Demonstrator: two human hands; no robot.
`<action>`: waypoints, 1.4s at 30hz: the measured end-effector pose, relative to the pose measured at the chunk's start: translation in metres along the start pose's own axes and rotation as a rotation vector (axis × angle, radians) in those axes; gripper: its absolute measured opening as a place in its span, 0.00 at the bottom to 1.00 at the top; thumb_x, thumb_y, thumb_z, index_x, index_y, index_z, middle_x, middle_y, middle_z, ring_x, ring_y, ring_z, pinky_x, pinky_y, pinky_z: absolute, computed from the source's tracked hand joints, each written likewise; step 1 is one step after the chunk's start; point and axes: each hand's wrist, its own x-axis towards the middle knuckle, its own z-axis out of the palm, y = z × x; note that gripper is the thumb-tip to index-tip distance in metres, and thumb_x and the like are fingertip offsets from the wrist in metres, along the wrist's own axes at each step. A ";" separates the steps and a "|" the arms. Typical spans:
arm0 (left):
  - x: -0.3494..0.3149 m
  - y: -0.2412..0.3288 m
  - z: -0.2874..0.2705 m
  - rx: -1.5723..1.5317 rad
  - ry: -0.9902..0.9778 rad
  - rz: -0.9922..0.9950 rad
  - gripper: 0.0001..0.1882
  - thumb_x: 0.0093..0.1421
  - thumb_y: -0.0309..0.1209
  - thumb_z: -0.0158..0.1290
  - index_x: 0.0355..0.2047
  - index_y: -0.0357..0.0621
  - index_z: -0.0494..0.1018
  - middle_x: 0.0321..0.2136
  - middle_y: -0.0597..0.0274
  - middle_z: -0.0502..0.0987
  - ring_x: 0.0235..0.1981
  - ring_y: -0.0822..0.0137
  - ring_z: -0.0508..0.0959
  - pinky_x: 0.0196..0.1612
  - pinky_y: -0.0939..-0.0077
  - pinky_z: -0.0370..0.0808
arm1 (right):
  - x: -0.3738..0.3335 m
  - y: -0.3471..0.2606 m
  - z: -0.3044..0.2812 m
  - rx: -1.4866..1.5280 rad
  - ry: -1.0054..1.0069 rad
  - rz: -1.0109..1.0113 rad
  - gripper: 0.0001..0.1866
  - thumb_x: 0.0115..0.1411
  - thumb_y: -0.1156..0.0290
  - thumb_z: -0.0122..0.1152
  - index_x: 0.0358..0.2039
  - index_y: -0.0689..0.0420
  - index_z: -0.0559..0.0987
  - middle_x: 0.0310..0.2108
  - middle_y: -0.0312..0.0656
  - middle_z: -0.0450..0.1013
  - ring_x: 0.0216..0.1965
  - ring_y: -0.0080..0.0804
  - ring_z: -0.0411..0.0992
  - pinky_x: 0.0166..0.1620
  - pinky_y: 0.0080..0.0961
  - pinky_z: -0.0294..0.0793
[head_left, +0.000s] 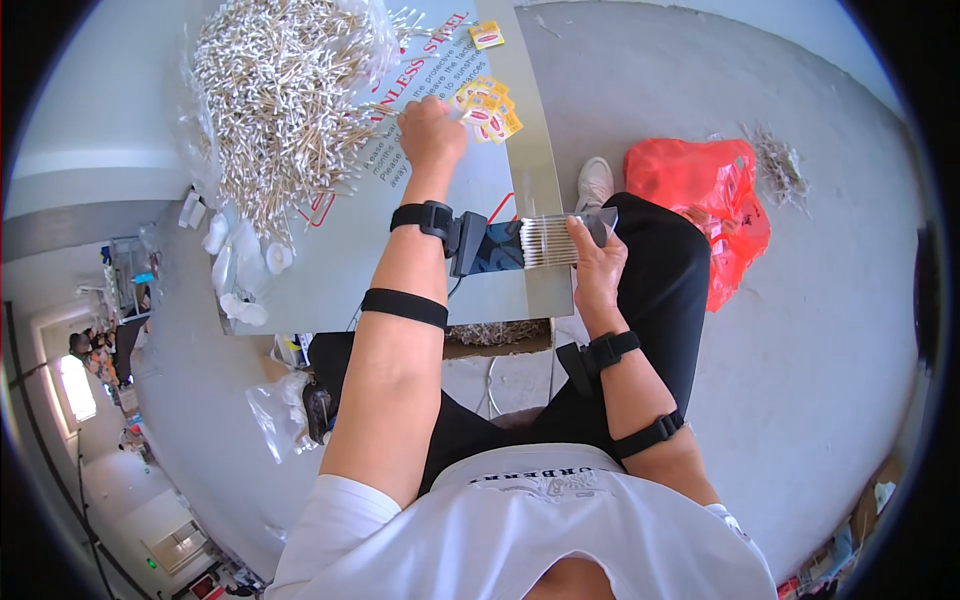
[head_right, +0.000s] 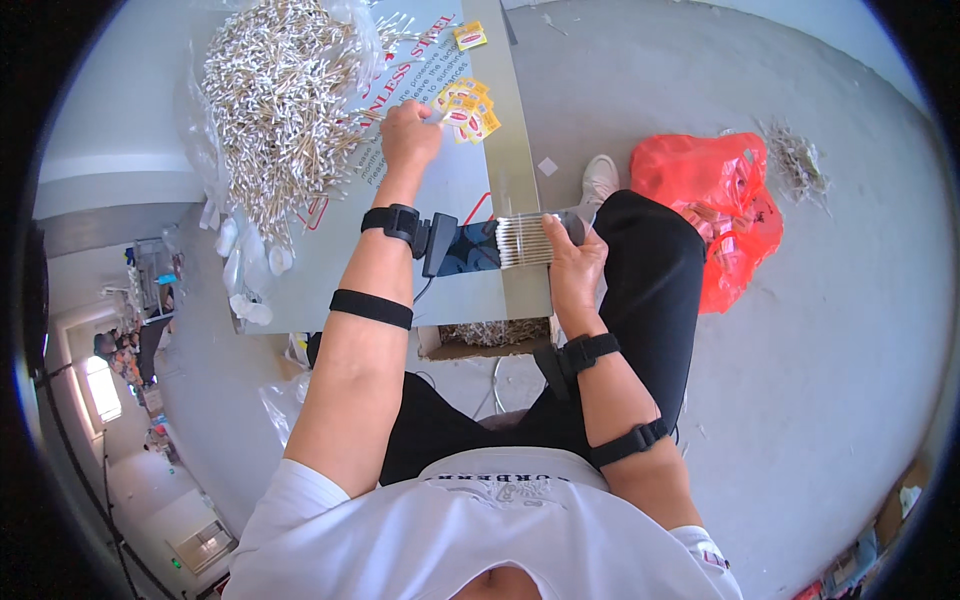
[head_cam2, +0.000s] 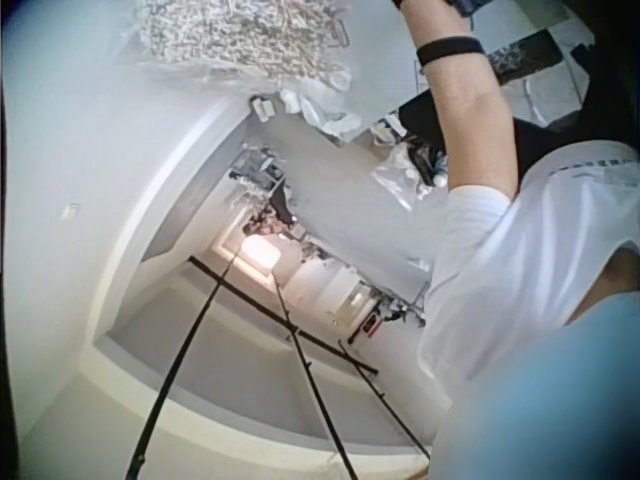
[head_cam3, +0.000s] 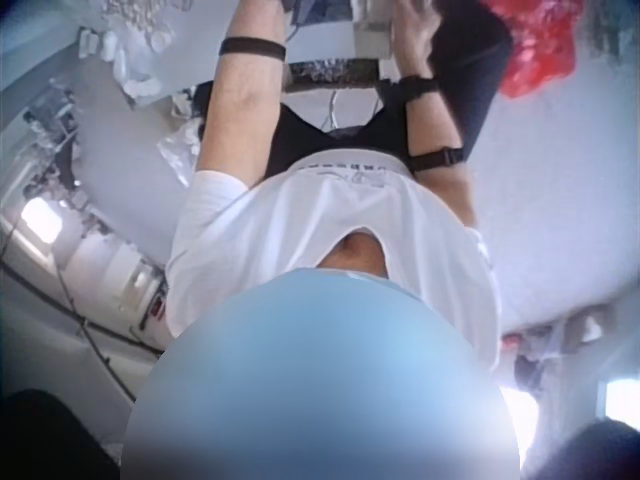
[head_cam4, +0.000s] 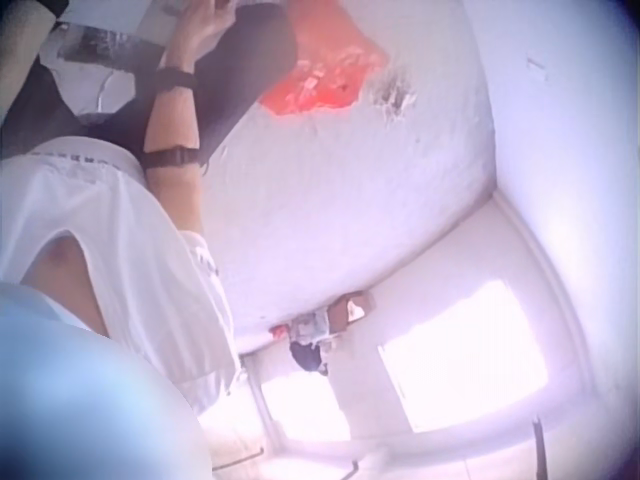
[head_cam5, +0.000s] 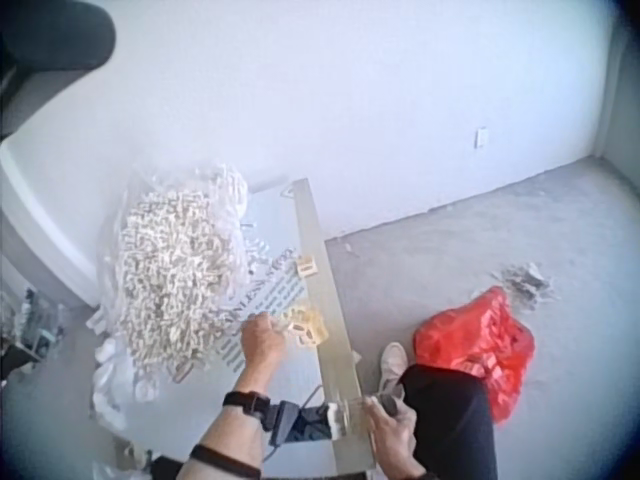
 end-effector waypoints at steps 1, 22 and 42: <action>0.003 -0.004 0.001 0.001 -0.001 0.001 0.12 0.50 0.25 0.58 0.37 0.45 0.76 0.42 0.55 0.72 0.49 0.51 0.69 0.49 0.56 0.68 | 0.000 0.001 -0.001 0.001 0.001 0.001 0.06 0.58 0.73 0.65 0.26 0.59 0.80 0.24 0.27 0.74 0.25 0.13 0.66 0.31 0.16 0.66; 0.004 -0.004 0.001 -0.502 -0.019 0.014 0.13 0.39 0.27 0.68 0.21 0.40 0.73 0.21 0.57 0.78 0.24 0.61 0.78 0.30 0.68 0.74 | -0.001 0.003 0.001 0.062 -0.015 0.038 0.05 0.58 0.73 0.64 0.25 0.59 0.79 0.23 0.27 0.73 0.24 0.14 0.66 0.30 0.16 0.64; -0.149 0.016 -0.010 -0.499 -0.320 0.204 0.09 0.47 0.19 0.62 0.24 0.35 0.71 0.17 0.62 0.74 0.20 0.75 0.72 0.25 0.77 0.71 | 0.009 0.013 -0.004 0.122 -0.044 0.024 0.06 0.56 0.72 0.68 0.30 0.59 0.81 0.27 0.31 0.77 0.28 0.18 0.72 0.34 0.18 0.70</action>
